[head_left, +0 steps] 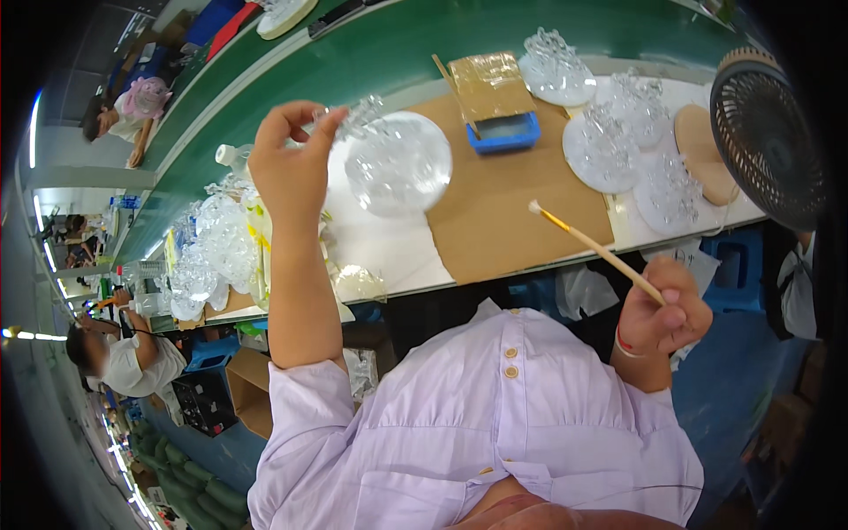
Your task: Applying glue to decorative crystal components and assembling them onto a circular base.
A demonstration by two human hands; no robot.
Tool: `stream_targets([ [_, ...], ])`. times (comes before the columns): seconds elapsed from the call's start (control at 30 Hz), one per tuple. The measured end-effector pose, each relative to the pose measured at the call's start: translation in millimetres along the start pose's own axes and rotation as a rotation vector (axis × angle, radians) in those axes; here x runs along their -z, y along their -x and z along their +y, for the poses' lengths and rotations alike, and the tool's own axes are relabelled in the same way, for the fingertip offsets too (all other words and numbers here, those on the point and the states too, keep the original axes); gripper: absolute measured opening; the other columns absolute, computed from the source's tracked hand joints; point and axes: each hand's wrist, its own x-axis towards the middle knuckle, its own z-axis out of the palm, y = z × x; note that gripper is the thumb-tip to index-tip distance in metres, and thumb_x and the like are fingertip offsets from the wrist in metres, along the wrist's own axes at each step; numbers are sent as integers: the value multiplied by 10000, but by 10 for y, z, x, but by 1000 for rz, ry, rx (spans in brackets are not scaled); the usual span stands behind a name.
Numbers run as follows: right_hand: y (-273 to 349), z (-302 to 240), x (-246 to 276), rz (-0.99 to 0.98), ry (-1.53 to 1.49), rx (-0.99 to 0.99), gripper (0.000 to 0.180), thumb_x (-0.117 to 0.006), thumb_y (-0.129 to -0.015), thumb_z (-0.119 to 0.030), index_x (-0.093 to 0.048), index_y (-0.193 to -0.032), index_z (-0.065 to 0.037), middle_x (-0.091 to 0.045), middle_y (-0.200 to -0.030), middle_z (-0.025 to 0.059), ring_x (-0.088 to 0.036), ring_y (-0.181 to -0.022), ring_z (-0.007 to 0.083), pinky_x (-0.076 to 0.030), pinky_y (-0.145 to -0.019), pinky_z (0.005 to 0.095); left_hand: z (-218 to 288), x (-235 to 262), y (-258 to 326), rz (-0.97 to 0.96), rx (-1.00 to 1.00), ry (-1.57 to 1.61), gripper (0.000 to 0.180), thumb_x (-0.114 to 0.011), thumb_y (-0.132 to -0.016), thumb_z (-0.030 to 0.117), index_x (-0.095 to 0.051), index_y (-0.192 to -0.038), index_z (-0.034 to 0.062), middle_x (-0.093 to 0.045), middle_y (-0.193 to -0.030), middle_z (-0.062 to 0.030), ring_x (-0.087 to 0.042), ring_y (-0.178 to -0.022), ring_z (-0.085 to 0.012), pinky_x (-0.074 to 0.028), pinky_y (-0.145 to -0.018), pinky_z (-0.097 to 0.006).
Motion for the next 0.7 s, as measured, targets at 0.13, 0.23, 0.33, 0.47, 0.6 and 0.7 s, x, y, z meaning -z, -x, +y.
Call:
stream_targets([
  [0.13,190,151,288,-133,535,181,246,-390,-1017,-296,-371,-1020,-51,-482,-664,146,-410,-497,178,-340,-416,304,-326,-335,-760,123,-107,-127,298,-805,-719,298,-677,-810,45,-684,-771,-45,-626,-705,-177,-477,-643,-300],
  [0.23,160,164,255,-118,236,144,235,-375,-1021,-286,-374,-1025,-51,-493,-683,150,-419,-501,185,-341,-409,310,-701,-733,-1332,177,-176,-184,320,-797,-715,334,-687,-829,56,-689,-772,-73,-642,-689,-225,-488,-628,-322],
  [0.33,190,236,132,-56,181,193,234,-362,-1026,-288,-381,-1076,-60,-520,-730,151,-440,-526,197,-358,-435,313,-932,-1184,-1650,160,-91,-230,351,-780,-730,377,-699,-859,60,-696,-779,-89,-666,-715,-232,-507,-652,-329],
  [0.47,211,205,167,-112,134,141,247,-362,-1027,-283,-400,-1132,-62,-566,-797,174,-480,-574,212,-397,-508,325,-1386,-1675,-1854,128,-84,-274,333,-777,-725,346,-697,-927,95,-701,-867,-97,-668,-813,-261,-515,-721,-366],
  [0.6,235,212,124,-83,100,73,259,-388,-1022,-297,-425,-1123,-61,-599,-853,195,-527,-675,228,-452,-628,348,-1189,-2025,-1708,35,-72,-408,684,-788,-697,291,-497,-1293,125,-564,-1251,-135,-531,-1143,-368,-425,-955,-474],
  [0.7,282,301,137,-112,-24,74,267,-395,-1019,-310,-428,-1138,-74,-596,-910,199,-536,-726,235,-472,-683,348,-950,-1804,-1474,-170,-157,-368,577,-728,-768,312,-529,-1265,94,-506,-1294,-155,-535,-1117,-353,-460,-895,-483],
])
